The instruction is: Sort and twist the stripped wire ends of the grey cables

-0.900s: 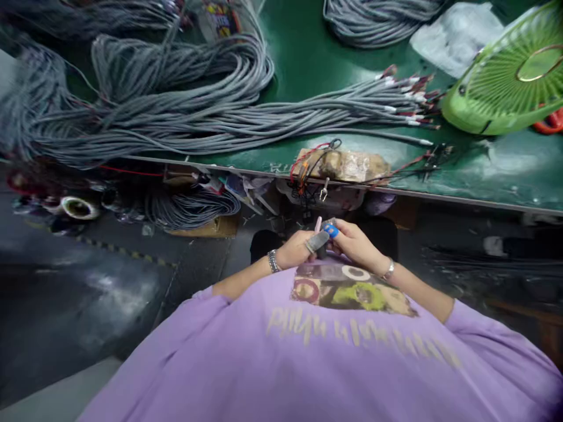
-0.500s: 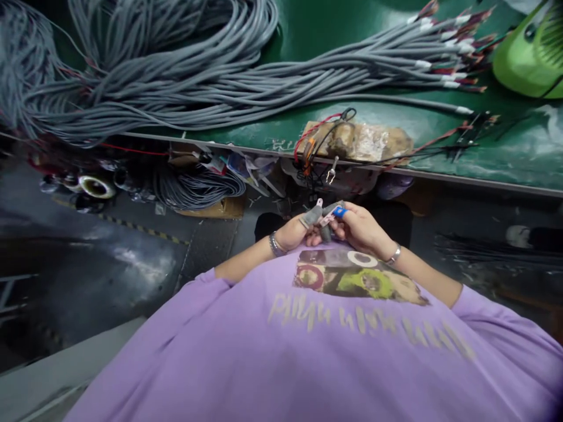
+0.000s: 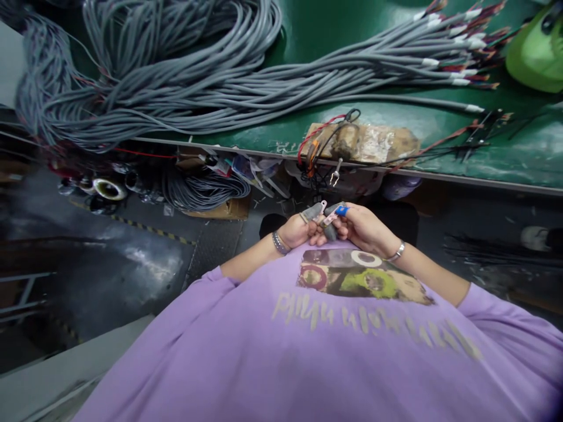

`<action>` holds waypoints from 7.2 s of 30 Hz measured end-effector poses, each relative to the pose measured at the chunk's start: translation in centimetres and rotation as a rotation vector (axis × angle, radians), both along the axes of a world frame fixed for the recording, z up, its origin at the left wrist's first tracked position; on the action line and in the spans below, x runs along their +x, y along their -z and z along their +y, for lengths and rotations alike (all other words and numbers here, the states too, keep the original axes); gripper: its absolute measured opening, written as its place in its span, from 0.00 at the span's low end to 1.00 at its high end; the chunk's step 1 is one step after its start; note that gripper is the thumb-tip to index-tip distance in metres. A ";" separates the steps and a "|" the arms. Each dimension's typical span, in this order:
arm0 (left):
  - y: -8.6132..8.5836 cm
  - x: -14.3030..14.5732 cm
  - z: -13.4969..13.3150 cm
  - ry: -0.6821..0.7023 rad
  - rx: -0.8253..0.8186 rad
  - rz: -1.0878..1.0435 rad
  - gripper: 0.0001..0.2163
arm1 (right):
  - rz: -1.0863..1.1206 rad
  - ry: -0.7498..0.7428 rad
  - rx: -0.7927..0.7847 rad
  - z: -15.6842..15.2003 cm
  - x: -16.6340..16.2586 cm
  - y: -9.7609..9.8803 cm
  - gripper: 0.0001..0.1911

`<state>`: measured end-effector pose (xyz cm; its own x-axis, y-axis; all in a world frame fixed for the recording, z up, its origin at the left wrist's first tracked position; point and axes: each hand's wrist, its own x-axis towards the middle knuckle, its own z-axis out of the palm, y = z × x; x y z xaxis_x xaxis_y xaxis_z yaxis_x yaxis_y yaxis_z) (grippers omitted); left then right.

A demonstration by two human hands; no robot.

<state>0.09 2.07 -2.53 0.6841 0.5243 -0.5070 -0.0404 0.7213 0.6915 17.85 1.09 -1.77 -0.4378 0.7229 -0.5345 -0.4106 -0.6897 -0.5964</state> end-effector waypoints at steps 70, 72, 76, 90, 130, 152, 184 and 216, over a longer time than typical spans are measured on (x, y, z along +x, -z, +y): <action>-6.9 8.4 26.5 0.192 1.181 0.119 0.22 | -0.479 -0.164 0.796 21.6 10.7 -6.2 0.20; -6.9 8.4 26.5 0.220 1.183 0.111 0.23 | -0.469 -0.191 0.786 21.6 10.7 -6.3 0.20; -7.1 8.4 26.4 0.253 1.203 0.114 0.22 | -0.455 -0.205 0.738 21.5 10.6 -6.1 0.21; -6.9 9.0 26.1 0.144 1.086 0.070 0.21 | -0.391 -0.007 0.555 21.3 10.2 -6.3 0.20; -7.2 9.7 27.0 -0.309 0.237 -0.027 0.07 | -0.878 0.249 1.039 21.1 10.5 -5.6 0.10; -9.1 10.0 25.7 -0.567 0.009 -0.265 0.08 | -0.831 0.129 0.995 20.5 9.8 -5.6 0.10; -8.1 11.2 24.0 -0.535 0.312 -0.285 0.10 | -0.571 0.359 0.773 20.9 8.9 -5.1 0.18; -8.8 10.5 24.3 -0.377 0.367 -0.248 0.29 | -0.769 0.143 1.001 19.7 8.0 -4.8 0.11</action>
<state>10.56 26.33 6.29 0.4911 0.8660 -0.0943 -0.4403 0.3402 0.8309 25.80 20.82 3.01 -0.1432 0.9712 0.1902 0.2384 0.2204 -0.9458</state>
